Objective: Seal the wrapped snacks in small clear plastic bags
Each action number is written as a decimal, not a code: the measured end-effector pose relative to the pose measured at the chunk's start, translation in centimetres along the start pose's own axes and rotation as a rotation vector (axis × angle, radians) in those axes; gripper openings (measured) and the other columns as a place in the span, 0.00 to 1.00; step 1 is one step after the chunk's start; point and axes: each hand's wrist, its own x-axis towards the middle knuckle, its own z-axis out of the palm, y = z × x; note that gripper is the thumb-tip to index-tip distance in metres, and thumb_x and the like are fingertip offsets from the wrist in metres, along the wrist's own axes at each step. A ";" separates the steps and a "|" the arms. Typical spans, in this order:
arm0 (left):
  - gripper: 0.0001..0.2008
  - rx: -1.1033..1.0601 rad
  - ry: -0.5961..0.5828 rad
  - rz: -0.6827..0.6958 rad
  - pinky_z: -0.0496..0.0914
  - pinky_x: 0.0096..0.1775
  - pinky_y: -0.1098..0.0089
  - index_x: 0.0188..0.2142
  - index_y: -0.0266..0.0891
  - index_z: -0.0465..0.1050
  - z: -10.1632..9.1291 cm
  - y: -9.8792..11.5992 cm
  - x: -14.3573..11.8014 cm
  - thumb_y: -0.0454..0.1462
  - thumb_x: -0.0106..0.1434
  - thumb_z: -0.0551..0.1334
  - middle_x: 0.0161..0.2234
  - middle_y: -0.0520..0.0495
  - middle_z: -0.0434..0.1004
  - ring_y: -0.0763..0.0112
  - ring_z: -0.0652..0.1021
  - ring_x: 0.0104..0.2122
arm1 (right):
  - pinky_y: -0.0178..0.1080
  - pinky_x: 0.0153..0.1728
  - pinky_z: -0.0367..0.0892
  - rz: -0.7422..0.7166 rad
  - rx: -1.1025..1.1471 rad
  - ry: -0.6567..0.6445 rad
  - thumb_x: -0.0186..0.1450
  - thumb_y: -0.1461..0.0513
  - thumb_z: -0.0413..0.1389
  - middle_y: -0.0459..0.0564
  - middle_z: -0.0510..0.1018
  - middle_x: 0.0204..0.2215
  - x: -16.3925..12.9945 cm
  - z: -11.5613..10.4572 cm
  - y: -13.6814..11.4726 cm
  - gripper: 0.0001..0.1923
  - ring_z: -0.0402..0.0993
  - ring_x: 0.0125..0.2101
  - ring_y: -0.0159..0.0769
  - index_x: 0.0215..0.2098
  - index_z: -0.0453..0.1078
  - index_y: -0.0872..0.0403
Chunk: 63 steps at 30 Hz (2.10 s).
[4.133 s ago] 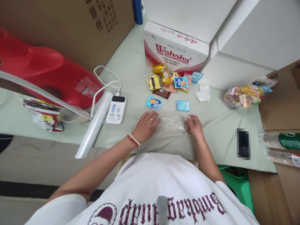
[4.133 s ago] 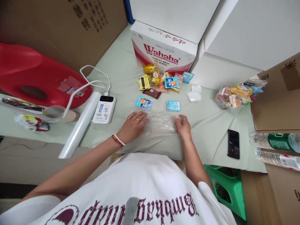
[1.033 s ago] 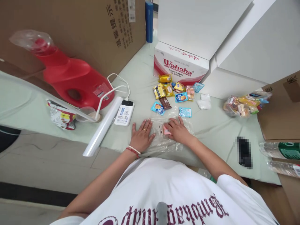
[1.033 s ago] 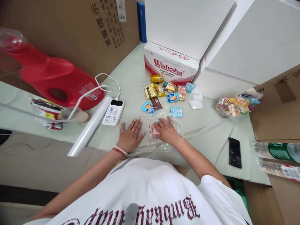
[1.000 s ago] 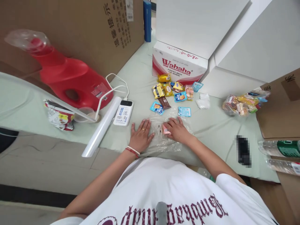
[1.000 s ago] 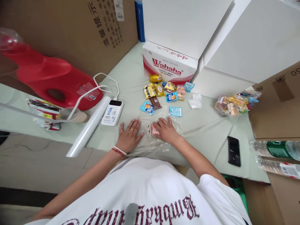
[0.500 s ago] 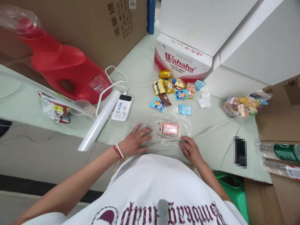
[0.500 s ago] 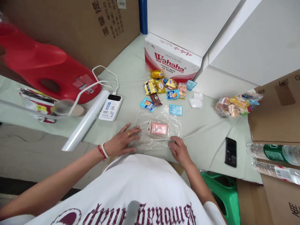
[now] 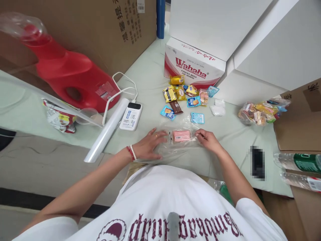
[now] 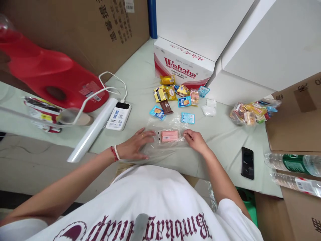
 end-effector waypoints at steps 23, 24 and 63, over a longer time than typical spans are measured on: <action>0.20 0.029 0.610 -0.548 0.69 0.42 0.61 0.27 0.43 0.66 2.9 -0.3 4.3 0.45 0.75 0.50 0.33 0.43 0.77 0.61 0.78 0.37 | 0.46 0.49 0.67 -0.400 -0.137 -0.091 0.65 0.43 0.64 0.56 0.77 0.45 -1.3 -0.7 -0.6 0.23 0.69 0.46 0.45 0.48 0.78 0.49; 0.20 0.025 0.639 -0.549 0.70 0.42 0.61 0.27 0.43 0.67 3.0 -0.3 4.2 0.45 0.75 0.50 0.34 0.43 0.78 0.61 0.78 0.37 | 0.46 0.49 0.66 -0.395 -0.134 -0.069 0.69 0.45 0.61 0.56 0.77 0.43 -1.3 -0.7 -0.8 0.18 0.70 0.45 0.44 0.45 0.78 0.50; 0.07 -0.275 0.428 -0.582 0.70 0.36 0.67 0.33 0.43 0.71 0.0 2.7 6.2 0.40 0.67 0.58 0.27 0.53 0.74 0.67 0.75 0.30 | 0.42 0.38 0.70 -0.324 -0.874 -0.273 0.73 0.65 0.50 0.59 0.73 0.49 1.6 5.5 -6.5 0.23 0.70 0.47 0.49 0.64 0.71 0.45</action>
